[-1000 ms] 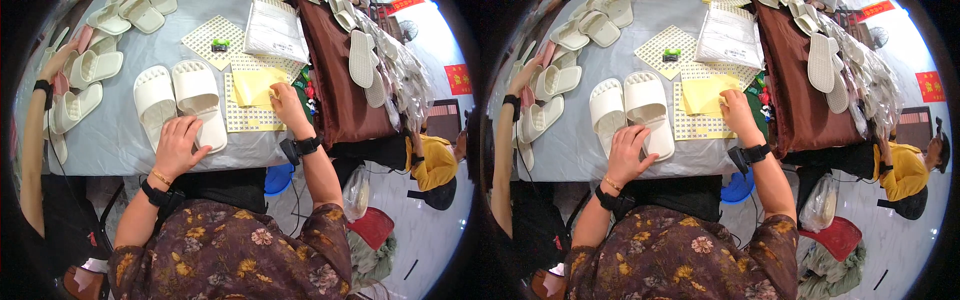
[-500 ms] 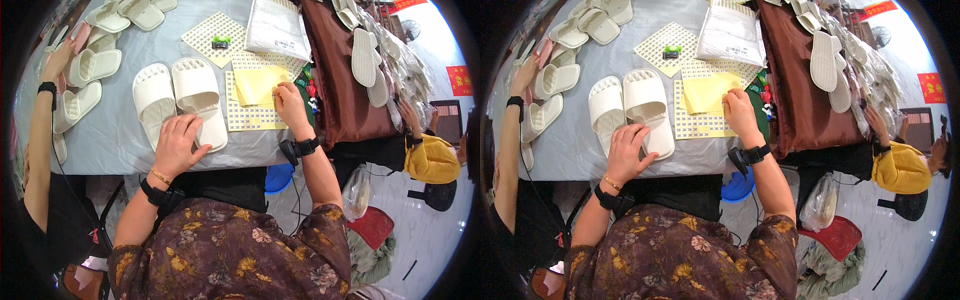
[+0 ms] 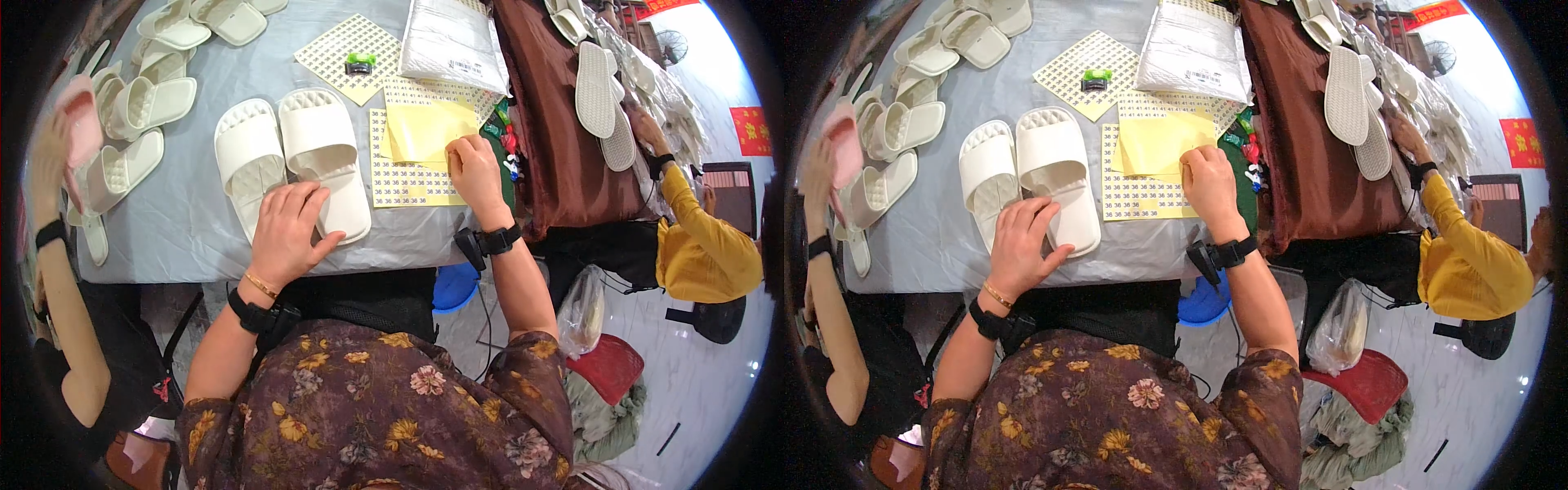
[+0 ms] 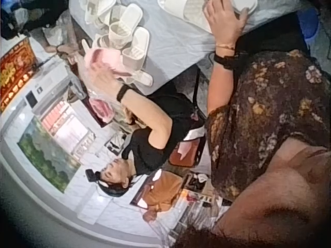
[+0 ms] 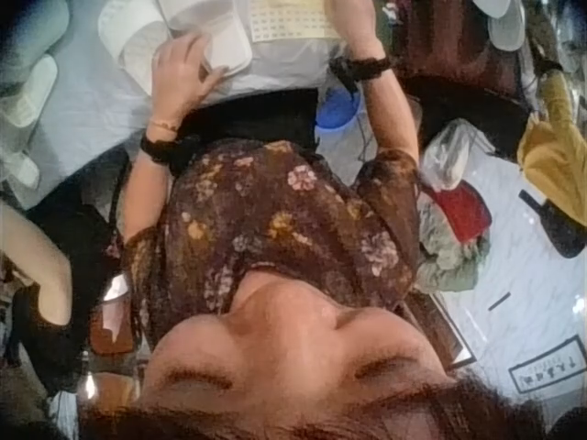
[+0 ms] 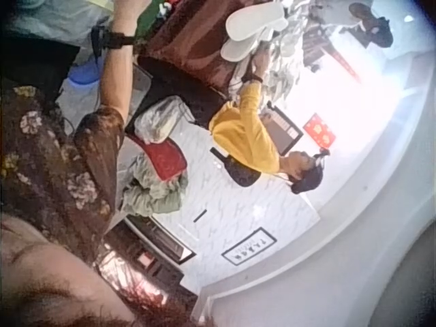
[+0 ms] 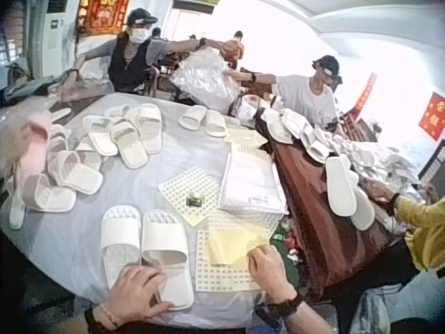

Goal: Manually assemble and check quality of white and pink plastic sandals at a factory workstation.

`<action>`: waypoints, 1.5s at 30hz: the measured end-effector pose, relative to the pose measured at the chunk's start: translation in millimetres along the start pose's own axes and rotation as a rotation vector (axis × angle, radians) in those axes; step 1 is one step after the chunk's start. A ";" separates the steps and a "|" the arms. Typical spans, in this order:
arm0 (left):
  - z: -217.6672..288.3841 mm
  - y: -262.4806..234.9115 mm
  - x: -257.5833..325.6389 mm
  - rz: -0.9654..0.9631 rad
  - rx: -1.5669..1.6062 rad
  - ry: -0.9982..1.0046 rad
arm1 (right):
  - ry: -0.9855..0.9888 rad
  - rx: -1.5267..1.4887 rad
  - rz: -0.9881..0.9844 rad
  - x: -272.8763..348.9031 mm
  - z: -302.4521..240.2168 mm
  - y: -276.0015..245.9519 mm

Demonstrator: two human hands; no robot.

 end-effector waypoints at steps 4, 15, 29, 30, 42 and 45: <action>-1.1 1.7 0.7 -0.007 0.014 -0.001 | 0.048 -0.059 0.060 2.4 2.4 -6.9; -1.0 0.4 0.0 -0.010 0.024 -0.006 | 0.175 -0.340 -0.021 17.3 -41.1 -11.6; -1.6 -0.2 0.7 -0.001 0.015 -0.001 | 0.028 -0.446 -0.015 -114.5 -44.3 34.5; -2.1 -0.4 1.0 -0.007 0.014 -0.008 | 0.024 -0.422 -0.022 -123.2 -43.6 44.6; -5.3 -1.6 3.2 0.019 0.066 -0.010 | 0.049 -0.155 -0.184 -154.9 -28.9 97.3; -5.3 -2.4 3.0 0.013 0.085 -0.007 | 0.053 -0.117 -0.239 -158.2 -27.7 99.1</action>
Point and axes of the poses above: each hand's wrist, its own x-axis away from the middle knuckle, its own y-axis out of the palm, z = x × y, the point moved 9 cm from there along -x, towards the middle knuckle, and after that the axes turned 11 degrees about -y, right-handed, at the moved point
